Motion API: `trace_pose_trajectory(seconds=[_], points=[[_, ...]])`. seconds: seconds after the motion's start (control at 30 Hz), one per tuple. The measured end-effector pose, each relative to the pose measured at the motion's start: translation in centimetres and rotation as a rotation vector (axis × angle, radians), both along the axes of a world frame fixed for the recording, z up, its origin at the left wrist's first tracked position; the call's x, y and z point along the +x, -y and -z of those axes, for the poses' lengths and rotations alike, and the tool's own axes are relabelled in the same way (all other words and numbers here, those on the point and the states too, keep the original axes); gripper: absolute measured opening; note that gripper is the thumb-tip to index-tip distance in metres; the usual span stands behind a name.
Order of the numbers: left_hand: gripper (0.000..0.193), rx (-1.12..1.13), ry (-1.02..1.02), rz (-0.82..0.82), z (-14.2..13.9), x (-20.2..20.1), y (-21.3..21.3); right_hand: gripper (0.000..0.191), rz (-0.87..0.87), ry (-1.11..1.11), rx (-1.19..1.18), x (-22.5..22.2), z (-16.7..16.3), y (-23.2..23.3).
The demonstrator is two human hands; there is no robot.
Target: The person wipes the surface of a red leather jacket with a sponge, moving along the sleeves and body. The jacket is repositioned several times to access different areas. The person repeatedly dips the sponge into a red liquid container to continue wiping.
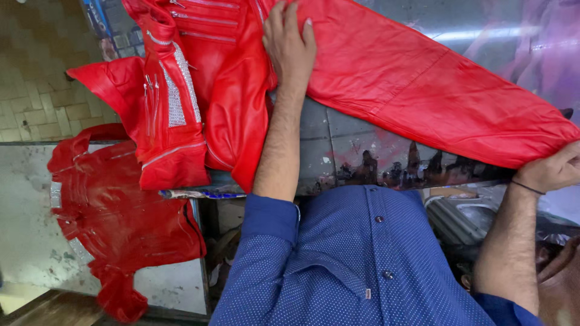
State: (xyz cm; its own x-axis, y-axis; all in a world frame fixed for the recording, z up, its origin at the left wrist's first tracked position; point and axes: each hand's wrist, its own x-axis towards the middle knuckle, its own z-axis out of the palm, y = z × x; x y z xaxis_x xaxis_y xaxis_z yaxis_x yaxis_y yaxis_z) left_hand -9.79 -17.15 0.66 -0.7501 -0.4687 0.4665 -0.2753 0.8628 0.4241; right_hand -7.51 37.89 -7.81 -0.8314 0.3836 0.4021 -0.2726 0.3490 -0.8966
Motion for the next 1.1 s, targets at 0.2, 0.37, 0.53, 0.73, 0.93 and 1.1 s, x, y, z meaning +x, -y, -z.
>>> trace_pose_trajectory(seconds=[0.2,0.37,0.53,0.73,0.93,1.1], points=[[0.053,-0.024,0.054,-0.094,1.7,-1.4,1.5,0.05,0.152,0.039,0.153,-0.2,-0.4,0.3],[0.049,-0.09,0.09,-0.115,1.9,-1.5,1.5,0.051,0.044,0.026,0.031,0.0,-0.5,0.8],[0.045,-0.134,0.112,-0.136,1.5,-1.7,1.4,0.05,0.039,0.0,0.029,-0.1,-0.7,1.0],[0.042,-0.051,0.115,-0.122,3.4,-1.7,1.9,0.048,0.063,-0.006,0.033,-0.2,-0.9,1.2],[0.052,0.536,-0.4,0.051,3.1,-0.5,1.5,0.05,0.0,-0.002,-0.055,0.0,-0.9,1.1],[0.057,0.08,-0.108,0.06,1.4,3.9,-2.8,0.048,0.087,0.059,0.018,-0.2,-1.0,0.9]])
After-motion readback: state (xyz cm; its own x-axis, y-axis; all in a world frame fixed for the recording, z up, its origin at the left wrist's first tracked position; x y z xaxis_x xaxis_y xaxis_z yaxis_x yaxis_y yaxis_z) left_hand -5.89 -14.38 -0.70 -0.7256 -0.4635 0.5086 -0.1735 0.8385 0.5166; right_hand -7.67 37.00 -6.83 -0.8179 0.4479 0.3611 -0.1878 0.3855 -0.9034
